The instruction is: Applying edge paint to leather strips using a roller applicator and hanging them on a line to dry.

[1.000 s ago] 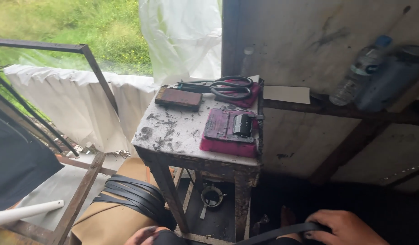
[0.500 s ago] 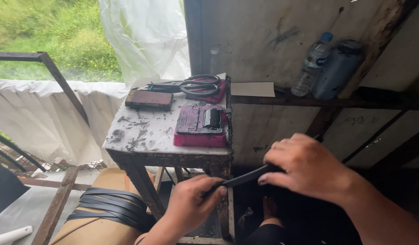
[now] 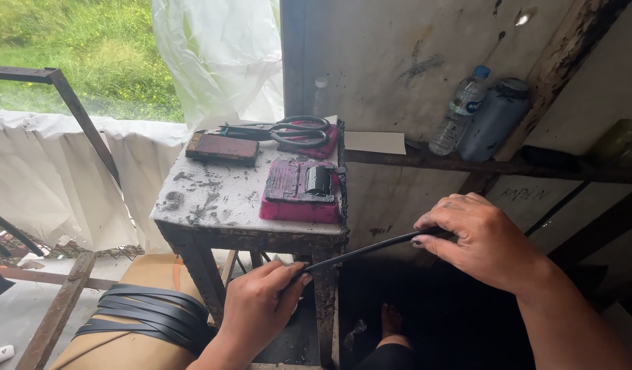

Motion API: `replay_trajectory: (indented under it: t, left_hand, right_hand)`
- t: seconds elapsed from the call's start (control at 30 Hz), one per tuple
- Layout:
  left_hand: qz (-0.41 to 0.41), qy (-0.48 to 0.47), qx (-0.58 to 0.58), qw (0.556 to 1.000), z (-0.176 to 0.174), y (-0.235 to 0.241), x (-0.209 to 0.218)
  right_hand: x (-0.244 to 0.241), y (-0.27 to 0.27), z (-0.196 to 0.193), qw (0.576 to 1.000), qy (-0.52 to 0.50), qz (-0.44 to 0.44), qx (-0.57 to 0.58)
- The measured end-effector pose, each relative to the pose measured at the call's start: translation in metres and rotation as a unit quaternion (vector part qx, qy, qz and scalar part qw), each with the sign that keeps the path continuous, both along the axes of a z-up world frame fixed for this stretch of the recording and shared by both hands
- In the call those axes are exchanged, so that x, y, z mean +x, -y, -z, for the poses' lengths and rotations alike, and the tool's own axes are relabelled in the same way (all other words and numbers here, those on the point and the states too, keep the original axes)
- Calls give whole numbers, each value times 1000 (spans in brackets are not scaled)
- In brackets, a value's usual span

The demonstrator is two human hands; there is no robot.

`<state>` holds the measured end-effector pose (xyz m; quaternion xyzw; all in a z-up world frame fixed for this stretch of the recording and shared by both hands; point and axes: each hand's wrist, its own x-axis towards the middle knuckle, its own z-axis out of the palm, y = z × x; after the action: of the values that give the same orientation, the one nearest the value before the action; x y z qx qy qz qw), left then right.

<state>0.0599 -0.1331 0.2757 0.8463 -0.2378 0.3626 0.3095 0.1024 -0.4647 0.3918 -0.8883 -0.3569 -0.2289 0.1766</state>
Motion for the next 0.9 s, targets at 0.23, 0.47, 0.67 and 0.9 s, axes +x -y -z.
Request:
replay_trajectory:
  t: [0.23,0.47,0.67,0.9]
  left_hand:
    - [4,-20,-7,1000,4,-5,-2]
    - [-4,-71,-21,997,11,-14,1]
    - [9,-106,-19,994,17,-19,4]
    - [14,-76,-28,997,13,-25,3]
  right_hand:
    - [-6,5,2,998,-63,11,30]
    - [-13,9,-8,952,-263,76,137]
    - [-5,13,-2,959,-226,-12,172]
    - [-5,0,-11,964,-212,-14,163]
